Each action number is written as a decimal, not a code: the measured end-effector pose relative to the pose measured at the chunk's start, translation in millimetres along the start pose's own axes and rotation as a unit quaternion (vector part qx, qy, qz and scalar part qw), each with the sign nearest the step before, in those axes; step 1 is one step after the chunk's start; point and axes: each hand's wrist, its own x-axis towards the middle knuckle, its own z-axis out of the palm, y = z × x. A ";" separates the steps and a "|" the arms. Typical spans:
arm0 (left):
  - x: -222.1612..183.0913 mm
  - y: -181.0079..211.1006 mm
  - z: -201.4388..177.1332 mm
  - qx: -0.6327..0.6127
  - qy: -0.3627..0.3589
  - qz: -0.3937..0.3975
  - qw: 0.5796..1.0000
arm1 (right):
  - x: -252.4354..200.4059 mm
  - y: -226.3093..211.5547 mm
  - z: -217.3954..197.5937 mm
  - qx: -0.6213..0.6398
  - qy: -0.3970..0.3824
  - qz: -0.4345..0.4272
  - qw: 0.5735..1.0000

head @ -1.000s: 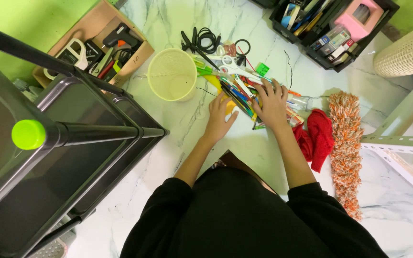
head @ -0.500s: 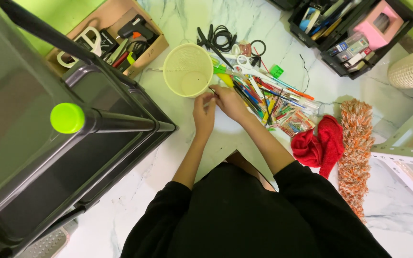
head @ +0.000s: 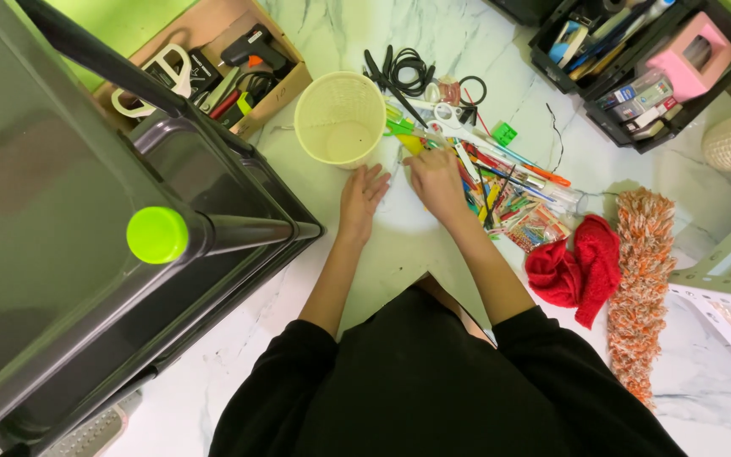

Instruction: Organizing various office and print shop supplies including pens, tools, and a shelving unit on a desk.

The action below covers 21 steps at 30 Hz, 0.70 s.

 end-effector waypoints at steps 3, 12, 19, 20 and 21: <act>-8.1 -3.2 -2.6 0.025 0.045 0.033 0.998 | 20.5 -0.1 -9.1 -0.028 0.054 -0.025 0.998; -26.2 19.2 15.4 0.377 0.174 0.379 0.827 | 73.8 34.2 85.2 0.474 -0.128 0.124 0.862; -8.3 15.8 8.0 0.517 0.300 0.375 0.709 | 125.9 5.1 92.8 0.290 -0.076 -0.063 0.952; -5.4 12.8 7.2 0.473 0.296 0.401 0.727 | 134.1 -0.2 90.2 0.219 -0.054 -0.123 0.966; -2.7 9.8 6.6 0.428 0.291 0.426 0.742 | 142.0 -5.6 87.2 0.146 -0.031 -0.182 0.972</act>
